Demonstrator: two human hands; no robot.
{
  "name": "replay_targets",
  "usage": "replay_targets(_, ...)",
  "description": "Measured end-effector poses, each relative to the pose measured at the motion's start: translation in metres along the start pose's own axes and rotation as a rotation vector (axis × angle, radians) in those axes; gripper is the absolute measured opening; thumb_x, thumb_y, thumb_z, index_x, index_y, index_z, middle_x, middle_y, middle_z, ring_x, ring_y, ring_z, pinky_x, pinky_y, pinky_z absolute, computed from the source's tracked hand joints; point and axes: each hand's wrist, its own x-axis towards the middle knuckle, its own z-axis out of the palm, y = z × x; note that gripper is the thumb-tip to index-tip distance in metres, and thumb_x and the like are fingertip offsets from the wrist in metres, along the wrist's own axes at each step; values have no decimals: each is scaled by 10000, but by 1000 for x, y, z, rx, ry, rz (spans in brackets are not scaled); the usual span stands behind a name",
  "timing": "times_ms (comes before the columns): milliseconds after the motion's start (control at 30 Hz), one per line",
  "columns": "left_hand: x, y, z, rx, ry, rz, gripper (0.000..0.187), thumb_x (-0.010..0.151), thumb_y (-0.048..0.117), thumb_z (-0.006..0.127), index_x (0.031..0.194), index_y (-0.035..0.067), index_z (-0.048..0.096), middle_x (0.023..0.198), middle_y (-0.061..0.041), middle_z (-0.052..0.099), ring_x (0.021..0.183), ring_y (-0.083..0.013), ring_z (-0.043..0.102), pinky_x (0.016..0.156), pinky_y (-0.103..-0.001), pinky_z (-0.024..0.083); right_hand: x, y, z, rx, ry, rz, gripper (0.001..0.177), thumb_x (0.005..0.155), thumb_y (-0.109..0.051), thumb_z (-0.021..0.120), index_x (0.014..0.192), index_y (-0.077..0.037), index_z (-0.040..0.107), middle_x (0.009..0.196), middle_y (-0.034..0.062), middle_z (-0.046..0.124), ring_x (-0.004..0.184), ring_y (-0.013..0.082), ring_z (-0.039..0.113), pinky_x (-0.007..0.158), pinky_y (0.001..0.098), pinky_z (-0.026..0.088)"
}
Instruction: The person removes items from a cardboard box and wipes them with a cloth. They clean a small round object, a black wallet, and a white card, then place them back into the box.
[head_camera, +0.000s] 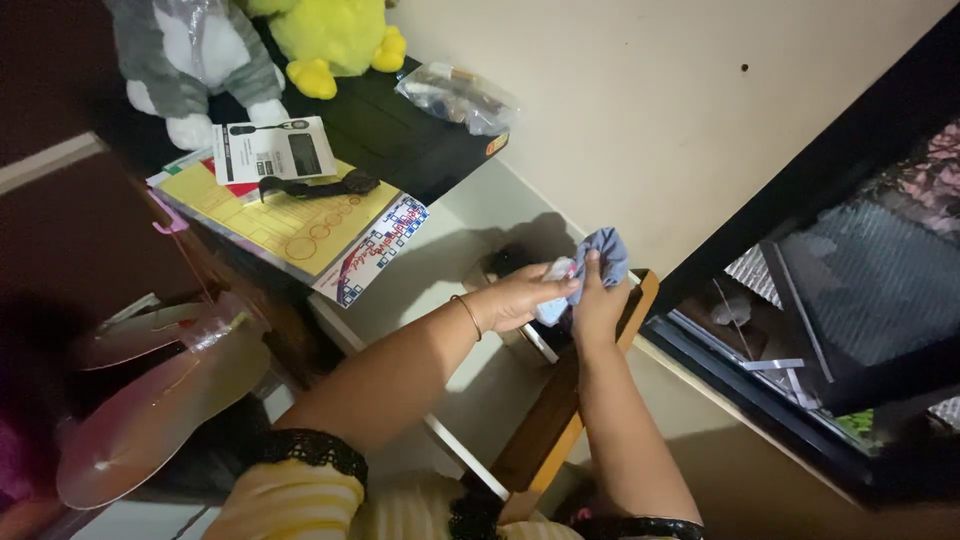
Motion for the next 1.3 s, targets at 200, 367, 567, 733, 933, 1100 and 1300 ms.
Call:
replay_targets(200, -2, 2, 10, 75, 144, 94, 683, 871, 376, 833, 1434, 103, 559, 1284, -51, 640, 1210, -192, 604, 1069, -360, 495, -13, -8, 10, 72, 13, 112, 403, 1028, -318, 676, 1255, 15, 687, 1159, 224, 717, 1101, 280, 633, 982, 489, 473)
replay_targets(367, 3, 13, 13, 102, 290, 186, 727, 944, 378, 744, 1548, 112, 439, 1322, -103, 587, 1261, -204, 546, 1110, -370, 452, -26, -25, 6, -76, -204, 44, 421, 1060, -360, 622, 942, 35, 706, 797, 120, 632, 869, 231, 565, 745, 445, 455)
replay_targets(567, 58, -3, -34, -15, 656, 180, 594, 953, 445, 686, 1412, 95, 547, 1347, -119, 588, 1254, -264, 551, 1044, -452, 466, -12, 42, 5, -244, -353, 94, 251, 974, -309, 751, 1111, -101, 784, 947, 118, 768, 934, 178, 689, 816, 440, 532)
replay_targets(733, 57, 23, -62, -74, 797, 167, 501, 912, 435, 685, 1314, 149, 599, 1184, -39, 573, 1097, -184, 557, 919, -353, 509, -12, -46, -16, -299, -128, 313, 573, 873, -352, 776, 1348, -57, 649, 1271, 246, 672, 1241, 447, 599, 1036, 563, 466)
replay_targets(933, 48, 20, -77, -165, 869, 54, 601, 872, 449, 747, 1325, 122, 526, 1261, -139, 565, 1116, -315, 604, 874, -496, 565, 41, 19, -134, -694, -39, 20, 478, 911, -77, 604, 1372, -184, 671, 1160, 208, 688, 1143, 454, 634, 983, 547, 489)
replay_targets(1100, 76, -2, -73, -190, 763, 3, 608, 904, 432, 759, 1381, 142, 517, 1267, -145, 590, 1131, -354, 636, 848, -547, 594, 22, -37, -91, -413, 147, 123, 339, 939, -155, 673, 1271, -94, 708, 1141, 263, 698, 1168, 453, 628, 999, 541, 471)
replay_targets(1300, 22, 49, -9, -279, 536, -217, 641, 950, 761, 409, 1114, 161, 566, 983, -46, 629, 881, -221, 629, 751, -393, 573, -13, -81, -8, -232, 3, -349, 174, 1022, -117, 630, 1167, -66, 710, 1139, 239, 692, 1141, 425, 654, 1024, 501, 490)
